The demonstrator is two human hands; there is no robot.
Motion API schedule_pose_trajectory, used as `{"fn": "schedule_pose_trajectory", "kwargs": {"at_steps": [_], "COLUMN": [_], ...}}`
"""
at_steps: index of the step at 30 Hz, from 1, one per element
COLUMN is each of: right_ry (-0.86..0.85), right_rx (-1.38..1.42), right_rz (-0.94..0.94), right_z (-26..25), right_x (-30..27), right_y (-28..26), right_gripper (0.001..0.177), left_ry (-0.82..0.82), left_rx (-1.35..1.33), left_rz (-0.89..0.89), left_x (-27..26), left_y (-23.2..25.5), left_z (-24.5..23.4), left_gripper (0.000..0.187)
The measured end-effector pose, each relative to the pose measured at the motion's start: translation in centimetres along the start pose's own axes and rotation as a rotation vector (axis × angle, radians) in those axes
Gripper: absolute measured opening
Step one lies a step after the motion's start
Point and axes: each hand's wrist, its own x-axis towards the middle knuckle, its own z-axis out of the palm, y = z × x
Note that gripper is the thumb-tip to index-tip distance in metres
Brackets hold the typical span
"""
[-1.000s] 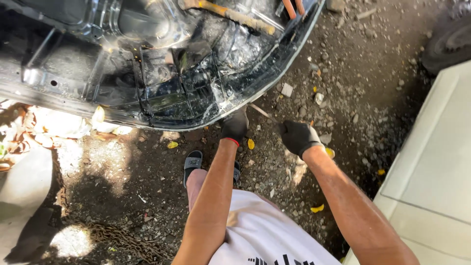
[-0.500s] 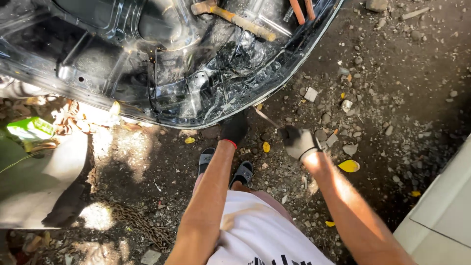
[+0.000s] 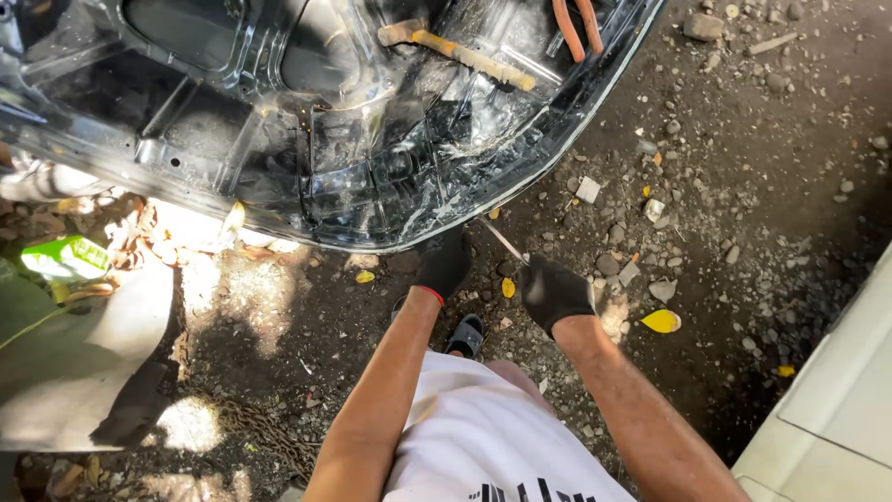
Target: The person uses a hammer and a metal pry bar to work on a damaged black car bumper lying on the ground. They repeatedly strike the pry bar with the hammer to adjust or remove sections of the bumper's edge.
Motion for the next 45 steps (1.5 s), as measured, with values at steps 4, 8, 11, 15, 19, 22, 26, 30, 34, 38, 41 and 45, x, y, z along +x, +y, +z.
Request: {"fn": "schedule_pose_trajectory", "kwargs": {"at_steps": [4,8,11,15,19,22,26,30,34,38,41,45], "right_ry": [0.067,0.009,-0.099,-0.072,-0.024,-0.028,-0.096,-0.030,0.264,0.028,0.023,-0.003], "right_rx": [-0.024,-0.014,-0.072,-0.111,-0.223,-0.174,0.196,-0.034,-0.186,0.177,0.035,-0.147], "right_rz": [0.021,0.130,0.218,0.227,0.158,0.132,0.159,0.287,0.269,0.513,0.406,0.300], "right_z": [0.2,1.0,0.2,4.1,8.5,9.0,8.3,1.7,1.6,1.9,-1.8,-1.0], "right_x": [0.1,-0.3,-1.2,-1.0,-0.5,-0.5,-0.5,-2.9,-3.6,-2.8,-4.3,-1.5], "right_y": [-0.7,-1.7,-4.7,-5.1,-4.0,-2.6,-0.5,-4.1,-5.1,-6.0,-7.7,-3.9], "right_gripper": [0.030,0.027,0.027,0.028,0.033,0.033,0.029,0.034,0.034,0.056,0.045,0.051], "left_ry": [-0.108,-0.134,-0.070,-0.148,-0.067,-0.345,-0.247,-0.177,-0.069,0.035,-0.064,0.047], "left_rx": [-0.044,-0.077,-0.046,-0.024,-0.095,-0.023,-0.022,-0.127,-0.003,0.030,0.049,0.007], "left_rz": [0.003,-0.026,0.108,0.163,0.143,-0.070,0.002,0.137,0.199,0.307,0.217,0.263], "left_x": [0.3,0.2,0.8,2.6,2.3,2.2,1.9,2.3,1.9,2.4,2.7,2.7], "left_y": [-1.3,-3.0,-5.0,-9.3,-9.1,-4.0,-4.6,-4.8,-4.0,-4.1,-4.3,-4.5], "left_z": [0.4,2.4,4.7,10.3,10.2,4.1,4.3,4.2,3.0,3.0,3.4,3.5], "left_gripper": [0.044,0.056,0.053,0.057,0.060,0.061,0.058,0.053,0.046,0.048,0.045,0.046]}}
